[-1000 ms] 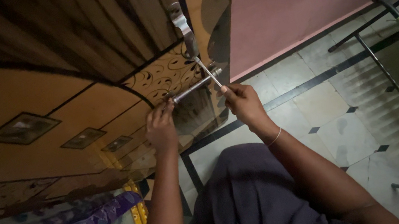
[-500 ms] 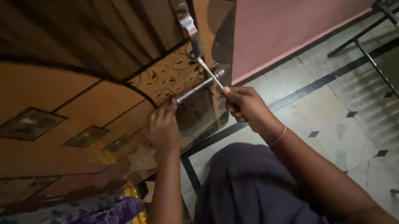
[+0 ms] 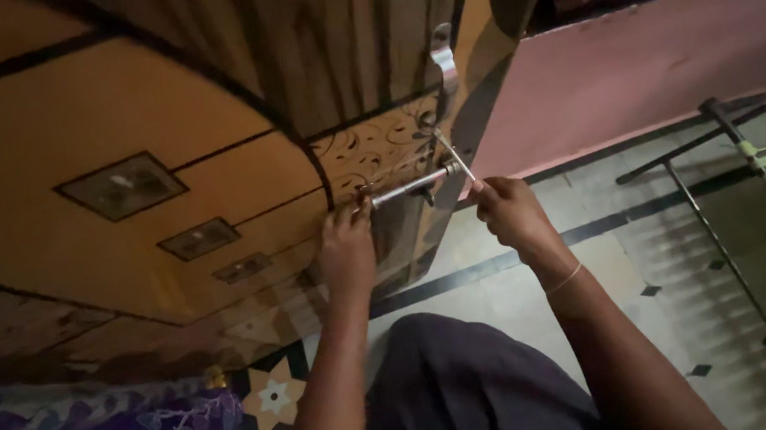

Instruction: The person uses a screwdriver to tighten screws on a door latch mechanism. They repeatedly insert the screwdriver into the screw head and turn it clockwise while holding the latch plate with the other hand.

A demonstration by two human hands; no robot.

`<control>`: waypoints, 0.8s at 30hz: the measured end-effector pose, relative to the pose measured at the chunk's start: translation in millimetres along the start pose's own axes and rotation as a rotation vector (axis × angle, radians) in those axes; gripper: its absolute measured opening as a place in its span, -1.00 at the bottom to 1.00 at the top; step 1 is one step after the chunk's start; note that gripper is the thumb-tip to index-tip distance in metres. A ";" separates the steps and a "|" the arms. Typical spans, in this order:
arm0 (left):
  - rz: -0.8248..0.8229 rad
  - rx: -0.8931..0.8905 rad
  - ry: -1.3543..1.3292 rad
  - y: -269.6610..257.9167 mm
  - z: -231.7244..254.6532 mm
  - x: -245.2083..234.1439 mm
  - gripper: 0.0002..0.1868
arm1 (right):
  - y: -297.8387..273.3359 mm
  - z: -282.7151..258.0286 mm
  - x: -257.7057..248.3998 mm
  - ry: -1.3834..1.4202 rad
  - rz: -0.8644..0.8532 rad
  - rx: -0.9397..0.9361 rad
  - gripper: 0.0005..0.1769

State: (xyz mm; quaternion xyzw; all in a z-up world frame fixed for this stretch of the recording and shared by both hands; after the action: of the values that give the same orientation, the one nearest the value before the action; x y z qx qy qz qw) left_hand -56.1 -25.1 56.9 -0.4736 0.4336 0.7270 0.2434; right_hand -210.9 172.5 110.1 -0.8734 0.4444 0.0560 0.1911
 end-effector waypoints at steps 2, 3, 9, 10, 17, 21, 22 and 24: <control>0.012 0.000 -0.032 -1.2 0.8 -3.1 -0.48 | -1.9 -10.0 -2.1 -0.160 0.101 -0.111 -0.54; -0.001 -0.011 -0.059 -0.9 0.1 -1.5 -0.47 | -4.5 -14.2 -3.6 -0.233 0.132 -0.142 -0.53; -0.058 -0.052 -0.150 0.2 -3.8 11.6 -0.41 | -26.7 -48.3 -2.6 -0.620 0.322 -0.303 -0.55; -0.072 -0.055 -0.154 0.3 -4.7 14.1 -0.40 | -28.9 -53.2 -1.1 -0.656 0.331 -0.295 -0.56; -0.108 -0.093 -0.190 0.2 -4.0 10.9 -0.41 | -63.0 -81.8 10.5 -0.837 0.488 -0.283 -0.66; -0.158 -0.072 -0.158 1.9 -1.9 8.8 -0.35 | -65.2 -83.9 17.6 -0.967 0.523 -0.361 -0.65; -0.141 -0.067 -0.163 1.3 -0.3 8.0 -0.36 | -64.4 -84.0 17.9 -0.983 0.540 -0.381 -0.67; -0.123 -0.061 -0.156 -2.1 -0.7 7.7 -0.37 | -65.4 -82.1 20.1 -1.028 0.587 -0.419 -0.70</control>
State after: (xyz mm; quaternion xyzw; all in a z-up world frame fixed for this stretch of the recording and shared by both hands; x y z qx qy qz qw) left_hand -57.5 -25.0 49.0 -0.4487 0.3611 0.7581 0.3059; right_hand -152.6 160.6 198.8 -0.5953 0.4965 0.6050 0.1819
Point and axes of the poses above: each hand's wrist, its own y-axis towards the middle knuckle, its own x-axis out of the palm, z = x × y, the point moved 7 cm from there along y, towards the middle knuckle, and after that the axes turned 1 degree about -y, right-handed, at the moved point
